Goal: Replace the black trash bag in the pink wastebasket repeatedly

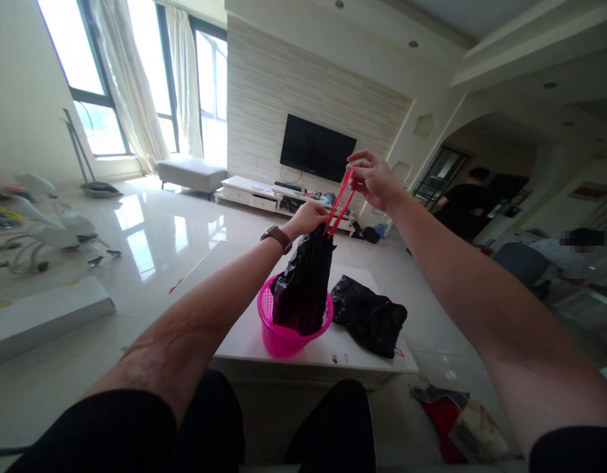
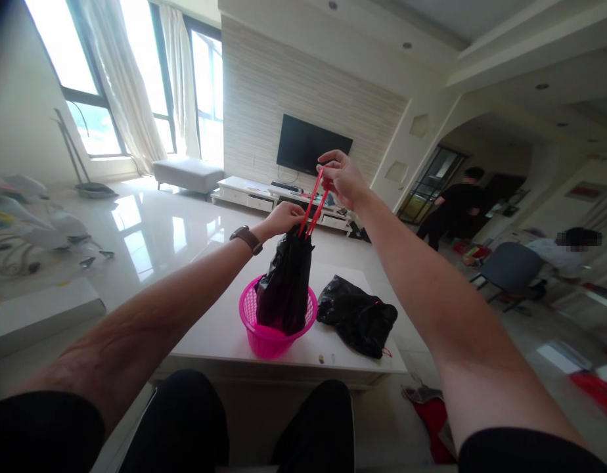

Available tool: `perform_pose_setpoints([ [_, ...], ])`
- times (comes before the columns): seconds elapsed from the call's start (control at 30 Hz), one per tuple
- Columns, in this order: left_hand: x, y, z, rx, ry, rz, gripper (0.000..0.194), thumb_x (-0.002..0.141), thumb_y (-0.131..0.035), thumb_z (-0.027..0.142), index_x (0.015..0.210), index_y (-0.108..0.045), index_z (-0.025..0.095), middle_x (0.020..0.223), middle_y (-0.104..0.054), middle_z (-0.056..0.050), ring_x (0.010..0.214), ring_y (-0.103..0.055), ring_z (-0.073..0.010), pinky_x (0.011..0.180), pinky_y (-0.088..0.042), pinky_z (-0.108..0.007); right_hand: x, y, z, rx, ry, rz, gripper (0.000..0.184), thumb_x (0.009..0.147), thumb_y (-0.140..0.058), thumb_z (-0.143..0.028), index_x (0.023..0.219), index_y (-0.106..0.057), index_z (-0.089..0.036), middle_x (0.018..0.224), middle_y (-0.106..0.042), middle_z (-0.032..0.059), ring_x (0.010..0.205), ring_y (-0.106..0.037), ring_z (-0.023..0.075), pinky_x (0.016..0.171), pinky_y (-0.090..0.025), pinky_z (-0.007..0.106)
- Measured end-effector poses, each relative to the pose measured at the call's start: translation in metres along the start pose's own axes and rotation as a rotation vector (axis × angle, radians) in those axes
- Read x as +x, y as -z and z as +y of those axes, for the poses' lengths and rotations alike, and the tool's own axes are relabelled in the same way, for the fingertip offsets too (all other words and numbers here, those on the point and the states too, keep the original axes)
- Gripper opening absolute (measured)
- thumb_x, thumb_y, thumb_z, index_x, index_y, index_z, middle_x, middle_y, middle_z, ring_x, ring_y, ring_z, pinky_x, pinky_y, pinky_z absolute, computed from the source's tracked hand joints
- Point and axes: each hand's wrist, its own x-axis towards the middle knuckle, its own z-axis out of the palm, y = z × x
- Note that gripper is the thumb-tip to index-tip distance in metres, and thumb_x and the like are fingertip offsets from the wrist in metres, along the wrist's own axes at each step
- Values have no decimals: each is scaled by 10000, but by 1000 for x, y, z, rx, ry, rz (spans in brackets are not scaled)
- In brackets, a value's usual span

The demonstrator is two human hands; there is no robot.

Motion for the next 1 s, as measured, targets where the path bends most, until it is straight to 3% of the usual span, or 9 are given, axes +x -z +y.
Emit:
perform_pose_setpoints([
  [0.1,3,-1,-1,-38,-11,68,102,824,-697,201,748,-711,135,683,-652,1,682,-555,-124,697,-427,-278,-3,3,5,-9,-26,52,275,823,-738,-106,922,-519,-239,771,-546,-49,626,-493,99,596,-458,243],
  [0.3,-12,1,0,-49,-39,0,66,785,-718,193,817,-675,154,719,-641,14,692,-555,-121,689,-425,-268,-4,-2,10,-29,-109,155,263,833,-696,-94,901,-486,-238,708,-538,-56,587,-494,96,577,-452,225],
  [0.43,-25,8,2,-75,-57,-252,159,806,-666,266,837,-754,138,753,-666,-2,716,-554,-128,692,-417,-275,-4,-8,7,-5,-139,179,262,842,-692,-91,902,-483,-237,699,-544,-59,587,-506,89,584,-459,209],
  [0.5,-28,11,2,-14,-57,-315,202,792,-698,316,792,-764,125,684,-633,5,668,-517,-123,662,-386,-281,-6,-10,4,-7,-136,175,274,847,-708,-98,895,-476,-236,702,-541,-59,578,-498,87,584,-456,210],
  [0.73,-15,16,13,97,-159,-101,357,809,-726,401,579,-632,145,536,-418,65,577,-346,-86,613,-280,-296,-22,-13,-2,-61,-258,100,201,898,-582,-24,864,-516,-210,703,-555,-26,592,-511,93,585,-459,210],
  [0.9,-18,9,19,162,-167,-105,280,822,-713,349,631,-678,146,587,-546,25,614,-448,-111,663,-368,-305,-17,-14,2,-37,-293,178,211,880,-577,-9,883,-525,-213,689,-537,-30,579,-515,96,596,-496,218],
  [1.0,-36,9,3,136,-118,-95,254,799,-760,401,830,-750,149,764,-697,-36,743,-593,-162,747,-463,-318,-11,-14,0,6,-353,280,233,847,-599,-1,899,-519,-214,734,-556,-23,603,-547,106,620,-537,245],
])
